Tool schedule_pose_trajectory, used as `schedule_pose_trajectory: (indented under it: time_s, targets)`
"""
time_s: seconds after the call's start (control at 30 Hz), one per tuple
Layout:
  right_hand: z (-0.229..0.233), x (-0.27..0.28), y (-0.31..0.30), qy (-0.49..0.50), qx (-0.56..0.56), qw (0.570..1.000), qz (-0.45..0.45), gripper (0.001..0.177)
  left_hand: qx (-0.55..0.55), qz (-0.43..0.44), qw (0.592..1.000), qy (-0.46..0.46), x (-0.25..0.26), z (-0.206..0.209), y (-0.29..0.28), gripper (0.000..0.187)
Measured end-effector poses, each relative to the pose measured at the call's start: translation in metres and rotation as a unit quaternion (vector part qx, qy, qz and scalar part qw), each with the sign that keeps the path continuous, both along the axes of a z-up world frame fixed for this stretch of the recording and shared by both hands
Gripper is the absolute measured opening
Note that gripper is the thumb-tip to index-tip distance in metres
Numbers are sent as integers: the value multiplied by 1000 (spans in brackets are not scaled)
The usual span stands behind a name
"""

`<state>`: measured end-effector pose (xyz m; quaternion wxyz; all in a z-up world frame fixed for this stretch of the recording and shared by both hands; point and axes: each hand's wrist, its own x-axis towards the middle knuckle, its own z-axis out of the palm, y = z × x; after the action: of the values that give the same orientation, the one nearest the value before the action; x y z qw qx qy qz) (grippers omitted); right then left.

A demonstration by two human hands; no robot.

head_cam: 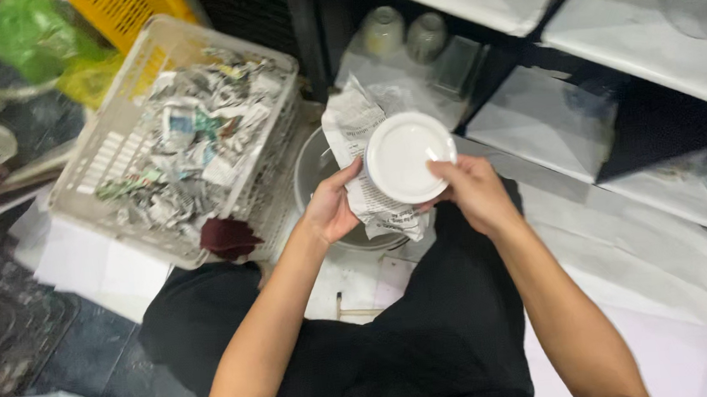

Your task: The person sits on the floor and wraps various ceramic dishes, including plates and cups, with newspaper. They fold the paper around each item and place the wrapped pieces into a nearby basket.

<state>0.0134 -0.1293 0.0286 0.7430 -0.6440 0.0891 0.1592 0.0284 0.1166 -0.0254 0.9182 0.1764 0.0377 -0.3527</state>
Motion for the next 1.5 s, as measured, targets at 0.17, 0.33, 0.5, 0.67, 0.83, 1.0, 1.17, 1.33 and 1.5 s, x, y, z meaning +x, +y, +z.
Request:
schedule_pose_trajectory:
  time_s: [0.17, 0.33, 0.5, 0.67, 0.83, 1.0, 1.17, 1.33, 1.5]
  targets:
    - [-17, 0, 43, 21, -15, 993, 111, 33, 106, 33, 994, 19, -20, 2, 40, 57]
    - [-19, -2, 63, 55, -23, 986, 158, 34, 152, 68, 985, 39, -38, 3, 57, 61]
    - [-8, -8, 77, -19, -167, 974, 151, 34, 155, 73, 985, 18, -44, -1, 55, 61]
    - [2, -14, 80, -119, -255, 956, 87, 31, 167, 84, 981, 49, -43, -3, 52, 61]
    - [4, -11, 73, -133, -194, 971, 47, 31, 156, 111, 981, 33, -40, -2, 52, 53]
    - [23, 9, 57, -95, -25, 995, -20, 28, 204, 119, 972, 15, -32, 12, 51, 52]
    - [59, 78, 21, -182, 40, 974, -131, 34, 210, 89, 973, -15, -28, 23, 44, 52]
    - [76, 148, -4, -205, 51, 967, -142, 38, 235, 93, 967, -18, -36, 25, 45, 55]
    - [80, 164, 1, -211, 100, 962, -139, 39, 262, 101, 959, -39, -48, 11, 58, 53]
